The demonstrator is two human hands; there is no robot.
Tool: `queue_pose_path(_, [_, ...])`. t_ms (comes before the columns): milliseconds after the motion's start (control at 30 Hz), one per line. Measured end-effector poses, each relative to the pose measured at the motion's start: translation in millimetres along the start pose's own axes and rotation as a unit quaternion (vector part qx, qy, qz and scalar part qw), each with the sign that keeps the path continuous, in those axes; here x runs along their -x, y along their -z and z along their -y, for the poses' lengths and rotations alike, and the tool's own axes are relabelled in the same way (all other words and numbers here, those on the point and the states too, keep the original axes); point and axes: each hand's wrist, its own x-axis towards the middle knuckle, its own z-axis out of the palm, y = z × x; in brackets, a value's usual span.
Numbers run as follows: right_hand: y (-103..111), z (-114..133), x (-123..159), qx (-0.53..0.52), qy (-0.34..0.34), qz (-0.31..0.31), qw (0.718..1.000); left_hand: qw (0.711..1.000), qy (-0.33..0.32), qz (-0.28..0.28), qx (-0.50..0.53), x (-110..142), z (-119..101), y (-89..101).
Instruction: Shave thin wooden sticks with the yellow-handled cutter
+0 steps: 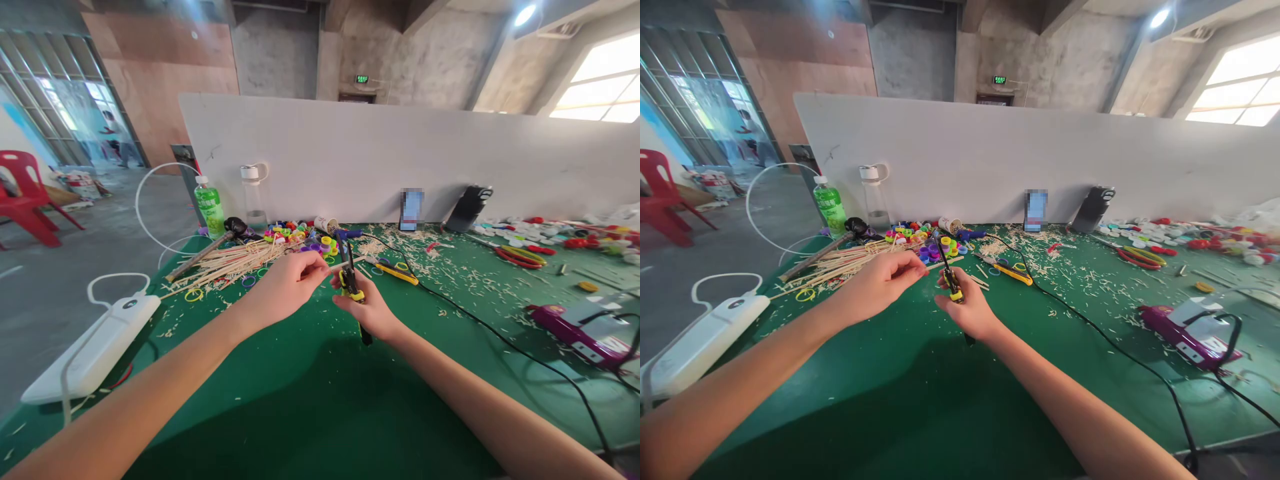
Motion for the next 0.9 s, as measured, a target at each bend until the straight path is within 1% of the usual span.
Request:
queue_pose_path(133, [1.8, -1.3, 0.1, 0.017, 0.007, 0.009, 1.000, 0.999, 0.017, 0.022, 0.022, -1.3, 5.6, -0.7])
queue_pose_path(267, [3.0, 0.9, -0.9, 0.046, 0.013, 0.025, 0.999, 0.989, 0.073, 0.046, 0.118, -3.3, 12.2, -1.1])
queue_pose_path(333, [3.3, 2.5, -0.6, 0.050, 0.016, 0.028, 0.998, 0.977, 0.106, 0.052, 0.180, -4.0, 12.9, -2.5])
queue_pose_path(433, [3.0, 4.3, 0.4, 0.054, 0.019, 0.027, 0.998, 0.948, 0.153, 0.071, 0.270, -4.2, 10.6, -5.5])
queue_pose_path(500, [2.6, 5.3, 0.7, 0.064, 0.026, 0.022, 0.997, 0.933, 0.169, 0.084, 0.306, -4.1, 8.7, -7.2])
queue_pose_path(567, [2.3, 5.9, 0.3, 0.077, 0.034, 0.015, 0.996, 0.936, 0.160, 0.083, 0.304, -4.0, 7.7, -8.1])
queue_pose_path(667, [1.9, 6.3, -0.7, 0.073, 0.034, 0.009, 0.997, 0.954, 0.133, 0.057, 0.263, -4.7, 8.3, -8.4])
queue_pose_path(733, [1.6, 6.0, -1.0, 0.057, 0.028, 0.006, 0.998, 0.961, 0.126, 0.046, 0.241, -5.5, 9.8, -8.6])
queue_pose_path(900, [1.8, 3.0, 0.1, 0.025, 0.013, 0.001, 1.000, 0.968, 0.121, 0.039, 0.217, -6.1, 12.7, -8.7])
